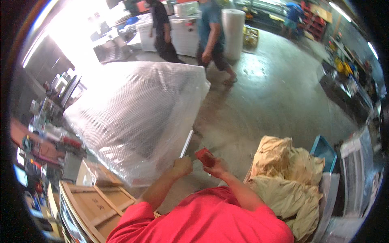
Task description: The person wraps a large piece of furniture with bubble wrap and secures it with packing tape. They unroll the bubble wrap, cover the furniture, and apply tape to hold the wrap in place.
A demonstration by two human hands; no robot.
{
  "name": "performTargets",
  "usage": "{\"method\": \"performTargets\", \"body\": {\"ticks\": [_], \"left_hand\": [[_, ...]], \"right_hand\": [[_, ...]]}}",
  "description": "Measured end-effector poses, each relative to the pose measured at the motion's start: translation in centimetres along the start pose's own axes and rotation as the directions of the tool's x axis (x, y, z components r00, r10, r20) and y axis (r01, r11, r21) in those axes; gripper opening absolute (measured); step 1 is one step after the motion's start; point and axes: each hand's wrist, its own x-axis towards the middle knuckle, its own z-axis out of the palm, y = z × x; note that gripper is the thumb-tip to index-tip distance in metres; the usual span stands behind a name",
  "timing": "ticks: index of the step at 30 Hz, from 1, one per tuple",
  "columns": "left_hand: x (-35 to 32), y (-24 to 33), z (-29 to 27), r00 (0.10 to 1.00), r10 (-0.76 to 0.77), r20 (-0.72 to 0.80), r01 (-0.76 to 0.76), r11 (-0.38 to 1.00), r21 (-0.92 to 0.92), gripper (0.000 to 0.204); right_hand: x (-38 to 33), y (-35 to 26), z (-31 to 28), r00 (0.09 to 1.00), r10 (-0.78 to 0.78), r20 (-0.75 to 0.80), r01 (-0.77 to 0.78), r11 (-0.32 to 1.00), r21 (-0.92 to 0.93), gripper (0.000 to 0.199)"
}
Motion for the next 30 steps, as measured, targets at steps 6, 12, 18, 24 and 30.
{"method": "performTargets", "body": {"ticks": [6,12,18,24,30], "left_hand": [[4.4,3.1,-7.1,0.903,0.301,0.308,0.270,0.163,-0.949,0.067],[6.5,6.5,-10.4,0.869,0.413,0.273,0.241,0.129,-0.962,0.035],[11.1,11.1,-15.5,0.885,0.386,0.260,0.169,0.254,-0.952,0.031],[21.0,15.2,-24.7,0.900,0.411,0.145,-0.216,0.710,-0.671,0.036],[40.1,16.0,-41.0,0.948,0.256,0.190,-0.290,0.939,0.184,0.040]], "right_hand": [[-2.7,-0.6,-5.1,0.916,-0.281,-0.287,0.221,0.949,-0.223,0.081],[-1.3,0.5,-8.5,0.937,-0.253,-0.240,0.192,0.949,-0.249,0.087],[2.0,1.2,-12.2,0.859,-0.329,-0.393,0.191,0.917,-0.350,0.082],[9.0,2.9,-12.8,0.804,-0.095,-0.587,0.078,0.995,-0.055,0.082],[19.8,3.7,-12.1,0.904,0.361,-0.230,-0.054,0.629,0.775,0.070]]}}
